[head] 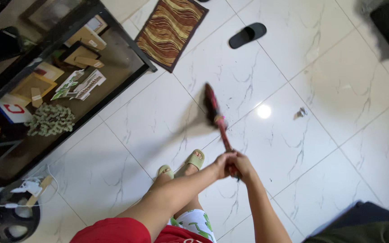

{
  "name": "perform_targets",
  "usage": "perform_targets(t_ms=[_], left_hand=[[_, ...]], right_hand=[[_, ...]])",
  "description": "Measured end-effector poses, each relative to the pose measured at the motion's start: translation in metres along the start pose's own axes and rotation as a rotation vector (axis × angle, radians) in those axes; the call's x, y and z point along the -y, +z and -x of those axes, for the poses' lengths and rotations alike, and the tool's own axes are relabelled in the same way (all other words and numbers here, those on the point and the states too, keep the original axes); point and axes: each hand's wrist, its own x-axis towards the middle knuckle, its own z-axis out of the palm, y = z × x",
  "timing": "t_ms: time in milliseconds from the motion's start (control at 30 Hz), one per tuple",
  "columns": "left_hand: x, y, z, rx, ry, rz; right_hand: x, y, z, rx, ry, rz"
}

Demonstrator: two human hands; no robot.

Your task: The person sweeps the white tiled floor using a broom, moving two black office chairs to reach the area underneath, and eventually leans the broom against a white dresser.

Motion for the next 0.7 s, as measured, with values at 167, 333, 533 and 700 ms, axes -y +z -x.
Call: perform_targets(t_ms=[167, 333, 533, 700], left_hand=[[-0.008, 0.024, 0.038, 0.067, -0.007, -0.194], [0.038, 0.007, 0.113, 0.252, -0.356, -0.343], [0.038, -0.046, 0.140, 0.142, -0.554, -0.836], [-0.039, -0.067, 0.127, 0.037, -0.539, -0.987]], right_hand=[[0.019, 0.010, 0.063, -0.130, -0.026, 0.058], [-0.049, -0.003, 0.187, -0.190, 0.078, -0.369], [-0.144, 0.015, 0.240, -0.361, 0.151, -0.658], [-0.167, 0.001, 0.120, -0.365, 0.083, -0.825]])
